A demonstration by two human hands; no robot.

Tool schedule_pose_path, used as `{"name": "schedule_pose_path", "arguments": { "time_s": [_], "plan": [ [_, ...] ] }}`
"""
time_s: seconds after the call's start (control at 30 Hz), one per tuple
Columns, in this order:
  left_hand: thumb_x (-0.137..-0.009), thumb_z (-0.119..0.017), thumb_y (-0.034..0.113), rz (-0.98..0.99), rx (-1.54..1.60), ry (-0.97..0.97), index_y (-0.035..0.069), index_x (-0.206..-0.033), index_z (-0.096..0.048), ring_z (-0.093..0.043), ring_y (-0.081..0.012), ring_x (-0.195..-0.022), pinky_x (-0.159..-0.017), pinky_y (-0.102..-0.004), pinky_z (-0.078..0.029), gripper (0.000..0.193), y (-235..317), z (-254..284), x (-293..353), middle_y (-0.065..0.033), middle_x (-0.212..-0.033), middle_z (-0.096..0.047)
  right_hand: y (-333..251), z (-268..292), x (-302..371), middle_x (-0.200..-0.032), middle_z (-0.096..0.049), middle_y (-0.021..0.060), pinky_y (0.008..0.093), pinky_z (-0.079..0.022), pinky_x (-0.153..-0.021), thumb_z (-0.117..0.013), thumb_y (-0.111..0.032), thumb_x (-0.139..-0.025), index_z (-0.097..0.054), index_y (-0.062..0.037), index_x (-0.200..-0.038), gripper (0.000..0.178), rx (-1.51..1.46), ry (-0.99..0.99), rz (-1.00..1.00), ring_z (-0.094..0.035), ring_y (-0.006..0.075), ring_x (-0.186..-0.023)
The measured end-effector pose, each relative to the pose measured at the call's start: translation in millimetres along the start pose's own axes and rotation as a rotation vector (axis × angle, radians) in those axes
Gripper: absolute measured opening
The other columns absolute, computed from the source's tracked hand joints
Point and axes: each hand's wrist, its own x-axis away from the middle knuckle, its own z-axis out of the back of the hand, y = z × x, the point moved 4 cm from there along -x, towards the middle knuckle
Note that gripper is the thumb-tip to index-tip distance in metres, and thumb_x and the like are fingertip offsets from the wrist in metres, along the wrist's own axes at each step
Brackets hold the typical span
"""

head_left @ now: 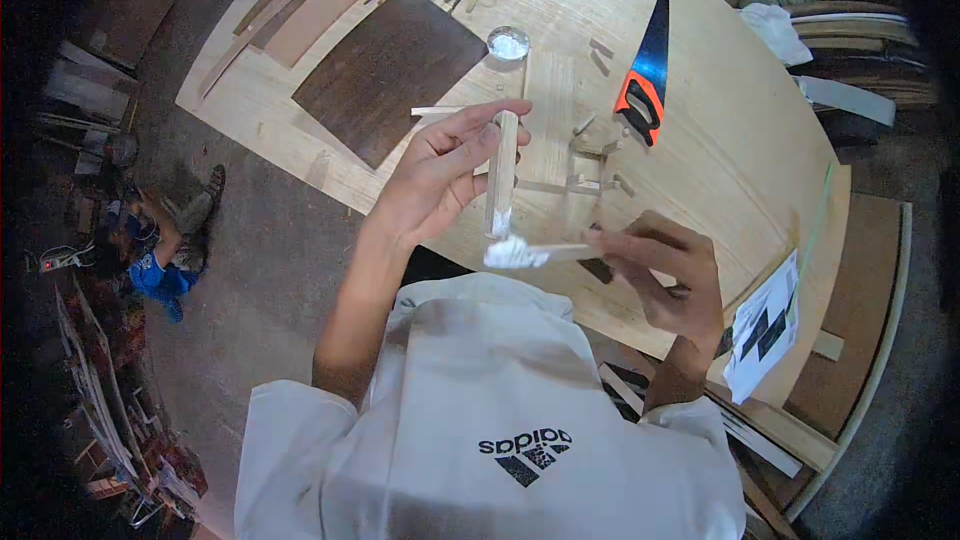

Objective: The person assembles a small wooden frame structure on a workbench using small wooden dowels and planks. They arrange the pieces into a rectangular shape and then apply a white substance to the joints using a small brush.

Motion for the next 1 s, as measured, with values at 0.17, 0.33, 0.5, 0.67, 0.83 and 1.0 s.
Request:
{"name": "schedule_pose_path", "arguments": {
  "time_s": [0.17,0.33,0.5,0.67,0.83,1.0],
  "plan": [
    [-0.104,-0.055,0.014,-0.014,0.055,-0.095,-0.004,-0.140,-0.050,-0.066,-0.0146,-0.104,-0.090,-0.0313,-0.059,0.041,-0.9,4.8,-0.1,-0.0106,-0.115,-0.066,10.1,-2.4,0.2,-0.079,-0.065,0.0105,0.0327,-0.047,-0.056,-0.070,0.010,-0.075,-0.075,-0.0121,-0.119,0.050,0.076,0.080,-0.025,-0.061,0.0211,-0.063],
    [-0.104,-0.054,0.013,-0.017,0.053,-0.098,-0.005,-0.140,-0.050,-0.067,-0.0142,-0.101,-0.087,-0.0301,-0.061,0.041,-0.4,1.3,0.3,-0.0106,-0.114,-0.066,3.8,-2.2,1.9,-0.079,-0.066,0.0101,0.0325,-0.047,-0.056,-0.070,0.009,-0.076,-0.075,-0.0136,-0.120,0.049,-0.012,0.024,0.014,-0.061,0.0209,-0.064],
    [-0.104,-0.054,0.013,-0.013,0.073,-0.102,-0.004,-0.140,-0.050,-0.068,-0.0153,-0.099,-0.086,-0.0309,-0.061,0.040,-2.9,3.9,0.6,-0.0118,-0.114,-0.067,8.8,-3.3,2.0,-0.079,-0.066,0.0105,0.0318,-0.047,-0.056,-0.071,0.008,-0.077,-0.075,-0.0125,-0.120,0.047,0.122,0.093,-0.037,-0.061,0.0203,-0.064],
    [-0.105,-0.054,0.016,-0.037,0.065,-0.029,-0.002,-0.137,-0.053,-0.068,-0.0159,-0.097,-0.083,-0.0287,-0.060,0.037,-2.9,0.1,3.4,-0.0152,-0.119,-0.066,1.5,1.1,6.3,-0.079,-0.067,0.0100,0.0288,-0.049,-0.059,-0.069,0.010,-0.077,-0.075,-0.0079,-0.117,0.044,-0.022,0.075,0.037,-0.062,0.0180,-0.065],
    [-0.105,-0.053,0.019,-0.049,-0.025,0.054,-0.002,-0.129,-0.058,-0.067,-0.0157,-0.096,-0.074,-0.0236,-0.059,0.033,-11.7,4.6,5.1,-0.0216,-0.133,-0.060,19.2,9.9,12.1,-0.080,-0.068,0.0084,0.0254,-0.048,-0.064,-0.064,0.015,-0.076,-0.074,-0.0031,-0.116,0.045,-0.116,0.296,-0.107,-0.064,0.0152,-0.070],
    [-0.102,-0.056,0.008,-0.082,0.028,0.059,-0.007,-0.126,-0.062,-0.061,-0.0155,-0.116,-0.097,-0.0282,-0.051,0.029,-19.0,0.8,15.2,-0.0176,-0.139,-0.058,30.7,8.4,15.5,-0.080,-0.068,0.0079,0.0251,-0.048,-0.067,-0.060,0.016,-0.077,-0.073,-0.0016,-0.118,0.046,-0.132,0.383,-0.133,-0.064,0.0148,-0.072]
  ]
}}
